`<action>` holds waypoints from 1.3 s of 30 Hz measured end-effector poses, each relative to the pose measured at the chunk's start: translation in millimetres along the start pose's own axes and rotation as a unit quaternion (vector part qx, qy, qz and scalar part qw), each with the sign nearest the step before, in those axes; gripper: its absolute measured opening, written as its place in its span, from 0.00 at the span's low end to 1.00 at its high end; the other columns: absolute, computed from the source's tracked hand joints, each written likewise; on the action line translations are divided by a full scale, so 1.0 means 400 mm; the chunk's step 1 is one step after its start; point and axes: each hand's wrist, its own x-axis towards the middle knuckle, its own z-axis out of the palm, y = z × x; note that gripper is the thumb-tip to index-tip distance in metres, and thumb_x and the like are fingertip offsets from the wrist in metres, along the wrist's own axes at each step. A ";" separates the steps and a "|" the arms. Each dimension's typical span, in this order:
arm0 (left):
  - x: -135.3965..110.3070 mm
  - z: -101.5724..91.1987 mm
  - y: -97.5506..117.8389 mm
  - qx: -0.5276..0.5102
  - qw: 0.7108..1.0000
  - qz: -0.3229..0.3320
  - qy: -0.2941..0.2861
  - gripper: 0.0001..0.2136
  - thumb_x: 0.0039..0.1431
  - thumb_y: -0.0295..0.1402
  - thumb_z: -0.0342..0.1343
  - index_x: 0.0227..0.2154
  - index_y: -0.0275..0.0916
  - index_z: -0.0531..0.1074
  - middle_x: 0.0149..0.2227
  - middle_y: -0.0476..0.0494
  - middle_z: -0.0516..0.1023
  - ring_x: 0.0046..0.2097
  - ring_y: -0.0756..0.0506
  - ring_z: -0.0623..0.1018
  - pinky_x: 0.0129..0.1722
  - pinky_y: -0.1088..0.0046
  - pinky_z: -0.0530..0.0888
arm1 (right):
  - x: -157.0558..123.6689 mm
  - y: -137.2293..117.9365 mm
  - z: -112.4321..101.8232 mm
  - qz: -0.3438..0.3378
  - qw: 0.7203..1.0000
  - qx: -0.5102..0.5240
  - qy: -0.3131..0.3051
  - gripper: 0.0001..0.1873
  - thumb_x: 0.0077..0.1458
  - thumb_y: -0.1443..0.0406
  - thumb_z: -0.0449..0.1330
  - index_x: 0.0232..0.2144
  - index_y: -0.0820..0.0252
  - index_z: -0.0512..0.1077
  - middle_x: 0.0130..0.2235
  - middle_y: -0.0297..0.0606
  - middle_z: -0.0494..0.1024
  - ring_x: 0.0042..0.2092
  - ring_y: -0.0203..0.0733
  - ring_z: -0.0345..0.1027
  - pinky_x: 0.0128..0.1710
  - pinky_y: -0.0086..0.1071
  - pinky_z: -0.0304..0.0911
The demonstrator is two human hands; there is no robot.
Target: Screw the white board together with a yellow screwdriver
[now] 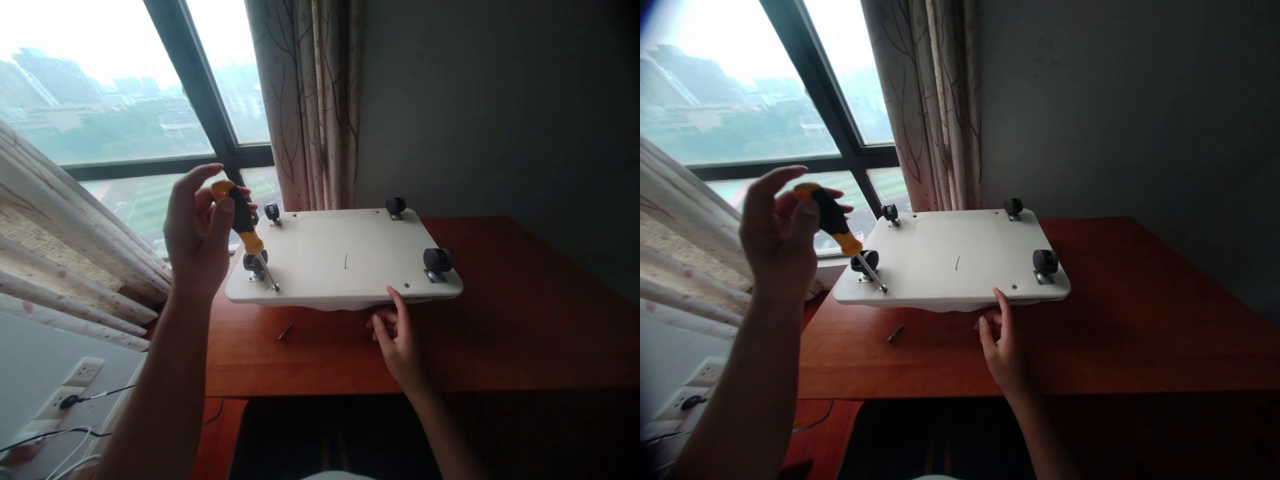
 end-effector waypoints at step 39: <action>-0.019 0.033 0.029 -0.031 0.998 0.009 0.048 0.11 0.58 0.29 0.65 0.45 0.39 0.77 0.36 0.47 0.79 0.33 0.51 0.79 0.33 0.75 0.78 | 0.001 0.016 0.002 0.004 1.000 0.013 -0.005 0.34 0.64 0.62 0.54 0.69 0.53 0.49 0.32 0.32 0.75 0.29 0.37 0.69 0.33 0.33 0.69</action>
